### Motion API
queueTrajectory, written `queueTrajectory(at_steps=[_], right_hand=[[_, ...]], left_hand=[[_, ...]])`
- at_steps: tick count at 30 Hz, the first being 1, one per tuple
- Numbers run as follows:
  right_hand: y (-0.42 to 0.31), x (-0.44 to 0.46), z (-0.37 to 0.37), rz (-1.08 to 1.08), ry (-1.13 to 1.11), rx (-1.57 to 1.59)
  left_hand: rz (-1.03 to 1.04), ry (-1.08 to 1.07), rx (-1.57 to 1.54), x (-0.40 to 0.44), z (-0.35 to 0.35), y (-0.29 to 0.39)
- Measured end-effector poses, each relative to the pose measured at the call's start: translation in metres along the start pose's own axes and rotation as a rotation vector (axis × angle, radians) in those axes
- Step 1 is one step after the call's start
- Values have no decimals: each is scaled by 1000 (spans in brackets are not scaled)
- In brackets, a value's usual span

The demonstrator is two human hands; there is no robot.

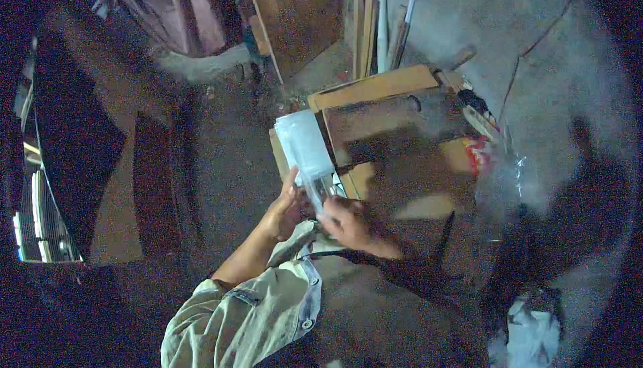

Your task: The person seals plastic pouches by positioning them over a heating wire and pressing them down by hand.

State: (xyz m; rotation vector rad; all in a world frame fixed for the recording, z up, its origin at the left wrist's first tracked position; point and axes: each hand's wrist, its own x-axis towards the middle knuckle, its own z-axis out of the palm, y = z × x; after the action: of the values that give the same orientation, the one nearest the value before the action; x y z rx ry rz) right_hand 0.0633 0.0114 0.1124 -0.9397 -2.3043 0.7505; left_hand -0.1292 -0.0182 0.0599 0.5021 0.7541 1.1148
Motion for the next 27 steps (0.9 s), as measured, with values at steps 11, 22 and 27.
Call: queueTrajectory(at_steps=[11, 22, 27], right_hand=[[-25, -37, -41, 180, 76, 281], [-21, -78, -47, 548, 279, 625], [-13, -89, -46, 571, 287, 599]], left_hand=[[-41, -234, 110, 25, 82, 23], [33, -386, 303, 48, 108, -9], [23, -360, 350, 42, 124, -15]])
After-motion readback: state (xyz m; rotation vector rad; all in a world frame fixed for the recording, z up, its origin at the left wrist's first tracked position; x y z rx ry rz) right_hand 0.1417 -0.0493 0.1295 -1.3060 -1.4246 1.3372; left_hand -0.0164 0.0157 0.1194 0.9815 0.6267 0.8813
